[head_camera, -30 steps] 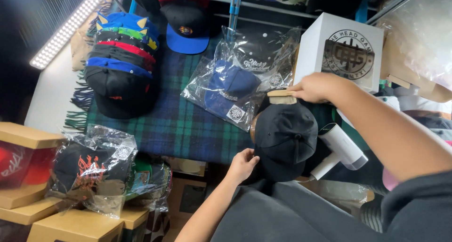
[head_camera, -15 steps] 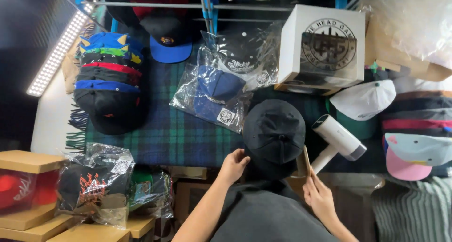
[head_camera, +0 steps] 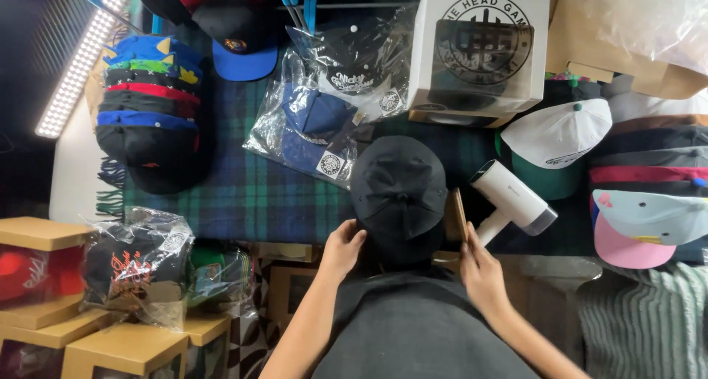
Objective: Cleaning a black baseball cap using a brush and a handheld blower to remove dust and lint.
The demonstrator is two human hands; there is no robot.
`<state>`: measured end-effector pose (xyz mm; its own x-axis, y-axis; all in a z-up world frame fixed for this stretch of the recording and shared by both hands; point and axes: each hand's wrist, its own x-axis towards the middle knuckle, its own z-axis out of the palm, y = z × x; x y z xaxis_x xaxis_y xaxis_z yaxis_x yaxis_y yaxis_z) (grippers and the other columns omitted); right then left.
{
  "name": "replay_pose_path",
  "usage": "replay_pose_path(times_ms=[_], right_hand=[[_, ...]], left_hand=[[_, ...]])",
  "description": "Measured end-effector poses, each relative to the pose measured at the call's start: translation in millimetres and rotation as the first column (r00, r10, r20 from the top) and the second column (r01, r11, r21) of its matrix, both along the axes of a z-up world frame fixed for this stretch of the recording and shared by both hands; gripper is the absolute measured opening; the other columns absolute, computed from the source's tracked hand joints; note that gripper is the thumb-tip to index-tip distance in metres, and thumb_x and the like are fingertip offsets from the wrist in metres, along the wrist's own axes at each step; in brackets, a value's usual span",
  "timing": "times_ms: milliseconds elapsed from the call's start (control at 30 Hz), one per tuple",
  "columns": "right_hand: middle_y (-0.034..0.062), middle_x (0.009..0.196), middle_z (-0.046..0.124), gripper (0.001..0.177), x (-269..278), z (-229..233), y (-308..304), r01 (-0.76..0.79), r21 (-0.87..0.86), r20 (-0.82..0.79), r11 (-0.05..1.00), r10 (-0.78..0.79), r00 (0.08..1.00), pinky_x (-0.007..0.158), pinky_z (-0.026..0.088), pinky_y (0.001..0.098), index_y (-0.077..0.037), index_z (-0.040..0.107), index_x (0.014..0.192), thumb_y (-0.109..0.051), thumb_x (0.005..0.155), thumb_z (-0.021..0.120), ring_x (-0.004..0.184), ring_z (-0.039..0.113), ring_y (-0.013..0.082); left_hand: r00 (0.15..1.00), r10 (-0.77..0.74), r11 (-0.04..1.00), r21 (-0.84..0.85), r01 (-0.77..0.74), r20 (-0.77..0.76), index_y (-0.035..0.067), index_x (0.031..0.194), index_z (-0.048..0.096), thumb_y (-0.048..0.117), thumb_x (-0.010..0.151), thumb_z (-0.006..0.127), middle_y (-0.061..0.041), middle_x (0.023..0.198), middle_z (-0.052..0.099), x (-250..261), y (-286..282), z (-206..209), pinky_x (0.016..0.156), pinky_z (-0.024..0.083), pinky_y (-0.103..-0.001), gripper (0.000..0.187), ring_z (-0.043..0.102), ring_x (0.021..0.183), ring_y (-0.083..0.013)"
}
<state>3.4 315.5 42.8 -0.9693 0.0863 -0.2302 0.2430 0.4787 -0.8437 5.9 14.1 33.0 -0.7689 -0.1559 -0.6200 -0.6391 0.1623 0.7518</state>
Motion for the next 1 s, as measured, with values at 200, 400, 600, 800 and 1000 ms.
replay_pose_path(times_ms=[200, 400, 600, 800, 1000], right_hand=[[0.0126, 0.137, 0.066, 0.049, 16, -18, 4, -0.187, -0.064, -0.062, 0.98, 0.183, 0.981, 0.103, 0.053, 0.047, -0.017, 0.062, 0.143, -0.006, 0.096, 0.064, 0.126, 0.06, 0.0304], [0.013, 0.139, 0.063, 0.049, -86, -28, -28, 0.03, -0.081, -0.015, 0.996, -0.031, 0.999, 0.11, 0.047, 0.0477, -0.032, 0.054, 0.15, -0.025, 0.102, 0.064, 0.13, 0.055, 0.0342], [0.0114, 0.14, 0.064, 0.052, 30, -2, -44, 0.225, 0.026, 0.191, 0.974, -0.226, 0.955, 0.112, 0.046, 0.0482, -0.037, 0.049, 0.151, -0.027, 0.1, 0.059, 0.128, 0.059, 0.0338], [0.0167, 0.138, 0.064, 0.049, 61, -9, -68, 0.087, 0.127, -0.1, 0.988, -0.074, 0.992, 0.099, 0.055, 0.0433, -0.013, 0.056, 0.15, -0.014, 0.101, 0.061, 0.122, 0.064, 0.0299], [0.0248, 0.122, 0.071, 0.048, 1, -33, -96, 0.386, -0.039, -0.239, 0.922, -0.384, 0.892, 0.11, 0.049, 0.0365, -0.009, 0.048, 0.155, -0.008, 0.108, 0.057, 0.118, 0.065, 0.0271]], left_hand=[[0.986, 0.166, 0.986, 0.025, -0.166, 0.002, 0.006, 0.126, 0.069, 0.016, 0.096, 0.065, -0.017, 0.102, 0.075, 6, 17, 17, 0.074, 0.062, -0.037, 0.032, 0.07, 0.091, -0.0218], [0.993, 0.117, 0.992, -0.04, -0.116, 0.02, 0.007, 0.118, 0.072, 0.016, 0.092, 0.07, -0.011, 0.088, 0.072, 3, 11, 4, 0.065, 0.06, -0.032, 0.028, 0.067, 0.075, -0.0178], [0.999, 0.016, 1.0, -0.016, -0.016, 0.05, 0.009, 0.107, 0.074, 0.021, 0.089, 0.074, -0.008, 0.08, 0.07, -6, 0, -9, 0.063, 0.058, -0.029, 0.022, 0.067, 0.07, -0.0167], [0.993, -0.093, 0.995, 0.033, 0.091, 0.072, 0.009, 0.104, 0.073, 0.022, 0.09, 0.073, -0.008, 0.08, 0.07, -4, -15, -45, 0.064, 0.057, -0.029, 0.019, 0.067, 0.068, -0.0161], [0.994, -0.103, 0.988, 0.119, 0.097, 0.046, 0.007, 0.097, 0.07, 0.02, 0.088, 0.075, -0.004, 0.076, 0.064, -10, -19, -34, 0.062, 0.055, -0.027, 0.017, 0.065, 0.066, -0.0146]])
